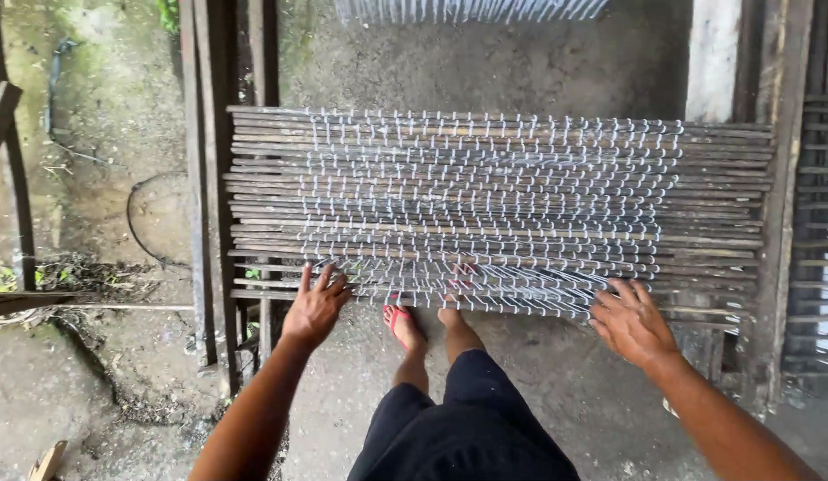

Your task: Dipping multiple racks of candle wicks into a trough of molten wax and hanging them on a wooden frame to dry.

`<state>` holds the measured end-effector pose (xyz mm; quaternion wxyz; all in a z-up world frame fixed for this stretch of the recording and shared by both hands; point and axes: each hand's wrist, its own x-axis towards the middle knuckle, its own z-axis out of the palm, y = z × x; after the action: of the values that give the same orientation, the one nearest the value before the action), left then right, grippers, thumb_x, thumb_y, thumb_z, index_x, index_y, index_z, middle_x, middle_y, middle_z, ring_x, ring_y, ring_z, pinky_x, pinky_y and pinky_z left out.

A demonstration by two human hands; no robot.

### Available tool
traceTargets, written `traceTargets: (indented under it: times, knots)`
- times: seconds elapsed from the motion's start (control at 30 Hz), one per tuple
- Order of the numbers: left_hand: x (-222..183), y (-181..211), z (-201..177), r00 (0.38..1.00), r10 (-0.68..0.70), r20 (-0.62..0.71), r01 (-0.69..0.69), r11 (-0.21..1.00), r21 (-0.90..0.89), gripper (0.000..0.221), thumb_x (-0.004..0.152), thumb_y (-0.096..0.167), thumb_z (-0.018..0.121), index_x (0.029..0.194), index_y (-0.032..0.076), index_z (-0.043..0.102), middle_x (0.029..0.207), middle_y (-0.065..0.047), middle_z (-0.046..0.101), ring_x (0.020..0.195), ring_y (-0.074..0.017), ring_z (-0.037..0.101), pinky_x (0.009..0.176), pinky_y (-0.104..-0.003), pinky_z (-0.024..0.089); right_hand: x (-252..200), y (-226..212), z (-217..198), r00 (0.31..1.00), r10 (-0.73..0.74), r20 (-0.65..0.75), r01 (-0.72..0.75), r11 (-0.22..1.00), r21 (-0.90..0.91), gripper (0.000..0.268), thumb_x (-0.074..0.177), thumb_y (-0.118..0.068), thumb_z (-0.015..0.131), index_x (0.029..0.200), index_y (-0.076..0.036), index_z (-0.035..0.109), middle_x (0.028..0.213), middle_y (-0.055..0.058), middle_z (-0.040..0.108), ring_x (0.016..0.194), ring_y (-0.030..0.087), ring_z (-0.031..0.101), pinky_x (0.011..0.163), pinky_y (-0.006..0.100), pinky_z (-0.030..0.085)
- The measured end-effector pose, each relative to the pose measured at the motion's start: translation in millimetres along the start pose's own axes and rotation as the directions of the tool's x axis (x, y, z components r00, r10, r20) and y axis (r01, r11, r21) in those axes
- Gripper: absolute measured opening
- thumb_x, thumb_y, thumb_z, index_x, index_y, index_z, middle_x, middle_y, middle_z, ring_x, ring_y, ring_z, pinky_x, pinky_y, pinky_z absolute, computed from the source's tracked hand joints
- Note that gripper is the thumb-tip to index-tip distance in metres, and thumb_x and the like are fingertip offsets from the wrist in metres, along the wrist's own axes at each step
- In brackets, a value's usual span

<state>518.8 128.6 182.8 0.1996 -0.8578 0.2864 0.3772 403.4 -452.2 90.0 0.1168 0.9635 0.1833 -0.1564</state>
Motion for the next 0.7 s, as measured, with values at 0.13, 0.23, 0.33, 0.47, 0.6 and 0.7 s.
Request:
traceTargets:
  times: [0.13,0.23,0.33,0.47,0.6,0.7]
  knots:
    - [2.2,-11.9,11.5,0.985,0.120,-0.125,-0.105,0.987,0.119,0.044,0.095,0.012,0.063,0.134,0.033,0.057,0.148,0.008,0.050,0.154,-0.0255,0.026,0.126,-0.062,0.015,3.0,5.0,1.8,0.992,-0.109,0.058,0.110,0.994,-0.011,0.026,0.090,-0.053,0.051,0.092,-0.033,0.068,0.114,-0.010,0.068,0.140,0.025,0.048,0.120,0.053,0.034]
    - [12.9,-17.9,22.8,0.970,0.185,-0.159,-0.159,0.973,0.164,0.038,0.094,0.017,0.065,0.128,0.034,0.059,0.142,0.009,0.054,0.151,-0.0252,0.030,0.125,-0.061,0.019,4.1,11.6,8.1,0.984,-0.163,0.065,0.162,0.986,0.029,0.027,0.090,-0.054,0.053,0.092,-0.033,0.069,0.113,-0.008,0.069,0.137,0.027,0.049,0.119,0.055,0.034]
    - [28.4,-22.6,41.5,0.951,0.227,-0.211,-0.193,0.967,0.166,0.033,0.092,0.024,0.067,0.122,0.035,0.062,0.134,0.009,0.056,0.148,-0.0260,0.033,0.123,-0.059,0.025,5.4,12.4,2.8,0.979,-0.197,0.044,0.193,0.978,0.073,0.025,0.089,-0.052,0.058,0.091,-0.031,0.070,0.112,-0.005,0.070,0.134,0.028,0.052,0.116,0.056,0.036]
    - [36.2,-25.9,41.1,0.962,0.248,-0.113,-0.230,0.961,0.154,0.035,0.095,0.022,0.062,0.127,0.037,0.057,0.135,0.009,0.055,0.146,-0.0265,0.035,0.124,-0.060,0.026,4.9,14.6,11.4,0.975,-0.221,0.010,0.218,0.967,0.130,0.025,0.089,-0.050,0.060,0.092,-0.028,0.071,0.112,-0.002,0.070,0.133,0.029,0.052,0.117,0.060,0.033]
    - [36.2,-28.0,37.8,0.963,0.254,-0.091,-0.236,0.957,0.171,0.033,0.097,0.031,0.060,0.129,0.038,0.055,0.137,0.010,0.052,0.146,-0.0241,0.034,0.125,-0.061,0.025,1.0,9.8,-0.2,0.978,-0.208,-0.010,0.208,0.967,0.146,0.022,0.088,-0.047,0.064,0.092,-0.026,0.073,0.110,-0.001,0.071,0.131,0.029,0.054,0.117,0.060,0.035]
    - [43.9,-32.1,45.6,0.966,0.259,-0.021,-0.251,0.951,0.180,0.033,0.101,0.034,0.054,0.133,0.040,0.050,0.139,0.013,0.049,0.147,-0.0213,0.031,0.127,-0.061,0.021,3.0,8.9,-15.2,0.970,-0.242,0.016,0.235,0.955,0.179,0.023,0.092,-0.045,0.062,0.092,-0.025,0.073,0.109,0.000,0.070,0.127,0.030,0.055,0.114,0.060,0.034]
